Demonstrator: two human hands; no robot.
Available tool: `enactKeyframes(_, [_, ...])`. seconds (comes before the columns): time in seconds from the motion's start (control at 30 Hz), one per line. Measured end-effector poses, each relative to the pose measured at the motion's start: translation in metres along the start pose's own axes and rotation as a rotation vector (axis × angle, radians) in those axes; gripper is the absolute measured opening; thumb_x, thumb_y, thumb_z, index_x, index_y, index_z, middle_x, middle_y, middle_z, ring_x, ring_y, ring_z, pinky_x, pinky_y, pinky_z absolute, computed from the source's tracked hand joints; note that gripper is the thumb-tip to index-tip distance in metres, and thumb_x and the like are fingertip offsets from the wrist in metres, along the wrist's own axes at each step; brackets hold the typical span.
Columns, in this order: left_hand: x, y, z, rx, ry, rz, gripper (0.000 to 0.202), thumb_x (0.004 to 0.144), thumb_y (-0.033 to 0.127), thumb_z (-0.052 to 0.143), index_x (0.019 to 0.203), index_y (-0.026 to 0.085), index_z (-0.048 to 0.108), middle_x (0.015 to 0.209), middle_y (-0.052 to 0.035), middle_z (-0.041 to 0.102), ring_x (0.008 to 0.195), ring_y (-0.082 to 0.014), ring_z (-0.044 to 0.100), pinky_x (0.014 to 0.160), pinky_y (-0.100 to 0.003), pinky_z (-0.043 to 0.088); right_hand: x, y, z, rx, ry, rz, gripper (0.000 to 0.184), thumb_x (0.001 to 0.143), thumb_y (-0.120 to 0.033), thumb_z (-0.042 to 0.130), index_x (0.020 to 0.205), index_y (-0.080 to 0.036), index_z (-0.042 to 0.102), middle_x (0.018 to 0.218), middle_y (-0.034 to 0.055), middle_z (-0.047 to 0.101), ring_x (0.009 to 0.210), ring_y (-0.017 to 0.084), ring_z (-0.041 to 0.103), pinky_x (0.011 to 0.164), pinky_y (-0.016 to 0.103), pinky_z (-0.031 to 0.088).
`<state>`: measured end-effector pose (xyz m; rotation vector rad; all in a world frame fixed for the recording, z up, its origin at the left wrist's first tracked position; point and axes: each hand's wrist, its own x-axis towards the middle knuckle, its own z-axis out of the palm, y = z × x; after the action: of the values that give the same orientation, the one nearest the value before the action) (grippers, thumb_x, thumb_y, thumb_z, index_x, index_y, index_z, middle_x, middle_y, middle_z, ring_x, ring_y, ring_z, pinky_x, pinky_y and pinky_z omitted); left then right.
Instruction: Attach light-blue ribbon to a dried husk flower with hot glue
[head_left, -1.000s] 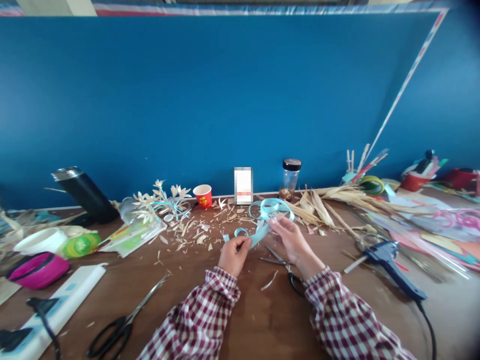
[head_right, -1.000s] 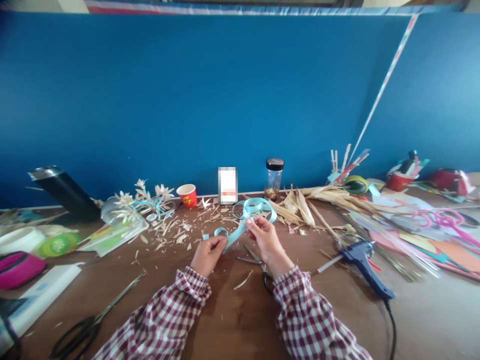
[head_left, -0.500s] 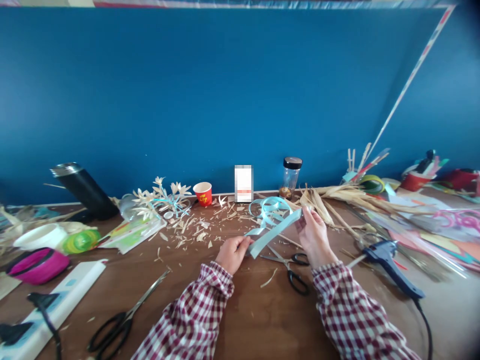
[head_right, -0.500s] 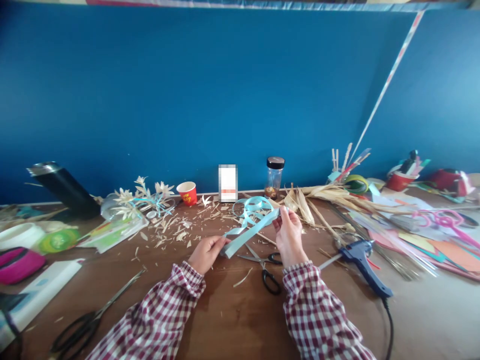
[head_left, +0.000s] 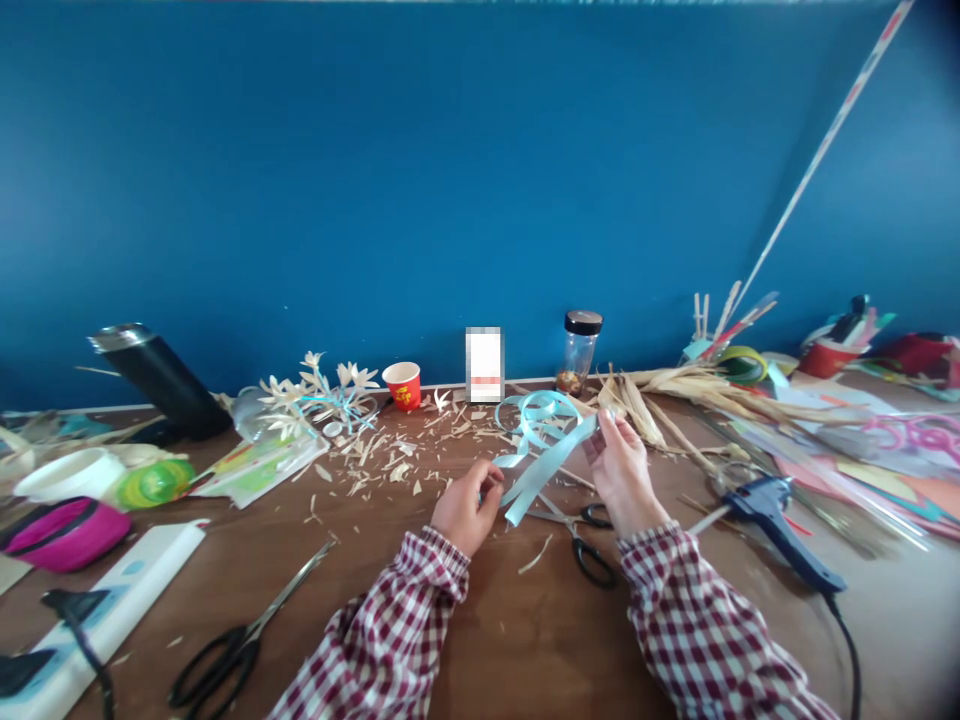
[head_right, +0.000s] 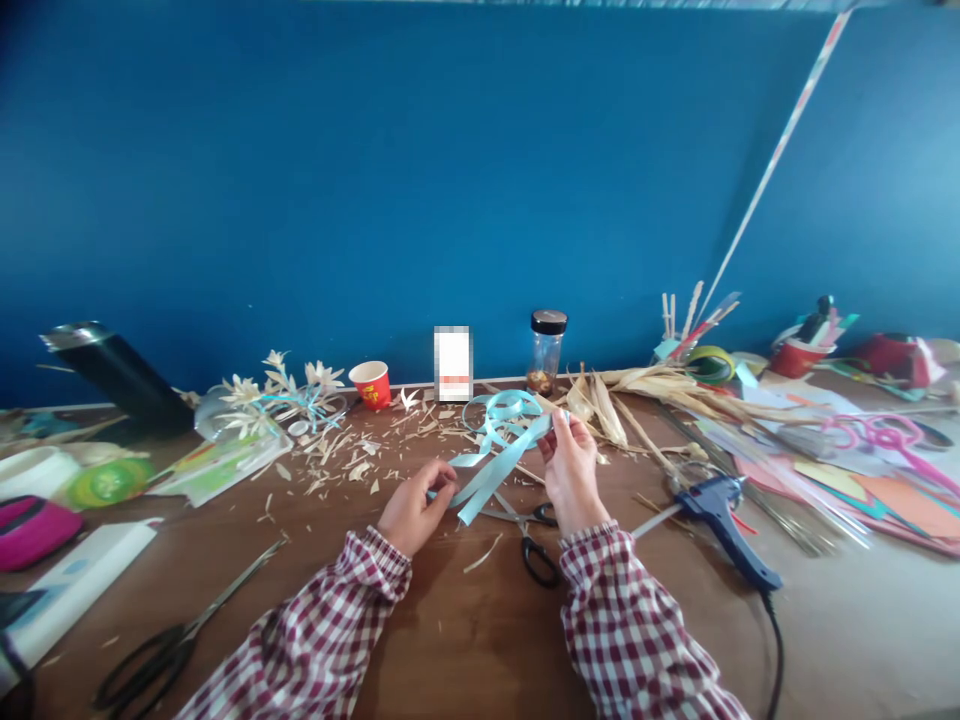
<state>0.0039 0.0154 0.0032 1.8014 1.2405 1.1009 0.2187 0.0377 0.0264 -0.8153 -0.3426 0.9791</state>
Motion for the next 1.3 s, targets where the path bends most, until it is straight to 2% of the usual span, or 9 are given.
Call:
enactKeyframes(0.1, [0.0, -0.001, 0.0, 0.18, -0.126, 0.098, 0.015, 0.079, 0.03, 0.054, 0.071, 0.023, 0.065, 0.071, -0.0022, 0.065, 0.064, -0.0175, 0.058, 0.059, -0.027, 0.04, 0.0, 0.001, 0.0, 0.017, -0.008, -0.002, 0.026, 0.06, -0.027, 0.078, 0.072, -0.019, 0.056, 0.062, -0.008, 0.061, 0.052, 0.004, 0.057, 0.049, 0.013, 0.048])
enactKeyframes(0.23, [0.0, -0.006, 0.002, 0.152, -0.13, 0.107, 0.009, 0.076, 0.025, 0.057, 0.082, 0.022, 0.063, 0.081, -0.0024, 0.065, 0.065, -0.0162, 0.058, 0.061, -0.026, 0.042, 0.002, 0.002, -0.001, 0.03, 0.003, 0.003, 0.027, 0.059, -0.027, 0.079, 0.071, -0.019, 0.057, 0.06, -0.0083, 0.061, 0.051, 0.004, 0.056, 0.049, 0.013, 0.047])
enactKeyframes(0.3, [-0.001, -0.007, 0.004, 0.104, -0.118, 0.117, 0.014, 0.074, 0.017, 0.055, 0.087, 0.021, 0.06, 0.085, -0.0023, 0.064, 0.065, -0.0149, 0.058, 0.063, -0.026, 0.044, 0.003, 0.003, -0.002, 0.024, -0.002, -0.011, 0.027, 0.059, -0.027, 0.079, 0.072, -0.019, 0.057, 0.06, -0.008, 0.061, 0.05, 0.004, 0.055, 0.047, 0.012, 0.046])
enactKeyframes(0.5, [0.0, -0.004, 0.004, 0.238, -0.202, 0.158, 0.022, 0.067, 0.003, 0.047, 0.071, 0.018, 0.062, 0.077, -0.0016, 0.061, 0.07, -0.0141, 0.057, 0.067, -0.025, 0.044, 0.007, 0.006, -0.004, -0.015, 0.006, -0.046, 0.029, 0.058, -0.031, 0.079, 0.071, -0.019, 0.056, 0.058, -0.0077, 0.06, 0.047, 0.005, 0.054, 0.042, 0.013, 0.043])
enactKeyframes(0.7, [-0.002, 0.0, 0.003, 0.293, -0.275, 0.104, 0.013, 0.074, 0.021, 0.057, 0.077, 0.021, 0.07, 0.087, -0.0026, 0.062, 0.074, -0.0147, 0.059, 0.072, -0.027, 0.047, 0.005, 0.003, -0.003, 0.02, 0.004, -0.044, 0.025, 0.061, -0.027, 0.078, 0.072, -0.019, 0.057, 0.057, -0.0085, 0.058, 0.049, 0.004, 0.055, 0.047, 0.013, 0.047])
enactKeyframes(0.83, [-0.003, 0.003, 0.005, 0.34, -0.31, 0.057, 0.015, 0.068, 0.035, 0.069, 0.075, 0.022, 0.07, 0.091, -0.0029, 0.062, 0.077, -0.0171, 0.06, 0.074, -0.03, 0.047, 0.004, 0.003, -0.002, 0.026, 0.003, -0.042, 0.023, 0.062, -0.026, 0.077, 0.071, -0.019, 0.057, 0.057, -0.0084, 0.058, 0.05, 0.004, 0.055, 0.048, 0.013, 0.047])
enactKeyframes(1.03, [-0.003, -0.002, 0.009, 0.361, -0.321, 0.033, 0.005, 0.067, 0.029, 0.069, 0.067, 0.024, 0.069, 0.092, -0.0011, 0.063, 0.078, -0.0166, 0.06, 0.076, -0.031, 0.047, 0.006, 0.004, -0.003, 0.034, -0.011, -0.061, 0.024, 0.062, -0.027, 0.077, 0.072, -0.019, 0.057, 0.059, -0.0076, 0.059, 0.051, 0.005, 0.056, 0.047, 0.014, 0.046])
enactKeyframes(1.17, [-0.004, -0.002, 0.008, 0.322, -0.335, 0.04, 0.006, 0.07, 0.024, 0.065, 0.066, 0.022, 0.068, 0.085, -0.0005, 0.063, 0.078, -0.0156, 0.06, 0.079, -0.03, 0.046, 0.006, 0.004, -0.002, 0.021, -0.019, -0.076, 0.025, 0.061, -0.028, 0.078, 0.071, -0.018, 0.057, 0.058, -0.0074, 0.059, 0.047, 0.004, 0.052, 0.042, 0.014, 0.041])
enactKeyframes(1.3, [-0.004, 0.002, 0.005, 0.342, -0.307, 0.033, 0.008, 0.071, 0.028, 0.063, 0.074, 0.022, 0.067, 0.083, -0.001, 0.063, 0.077, -0.017, 0.06, 0.075, -0.03, 0.046, 0.005, 0.003, -0.002, 0.021, -0.017, -0.074, 0.023, 0.063, -0.028, 0.077, 0.072, -0.019, 0.058, 0.058, -0.0083, 0.059, 0.049, 0.005, 0.054, 0.047, 0.016, 0.044])
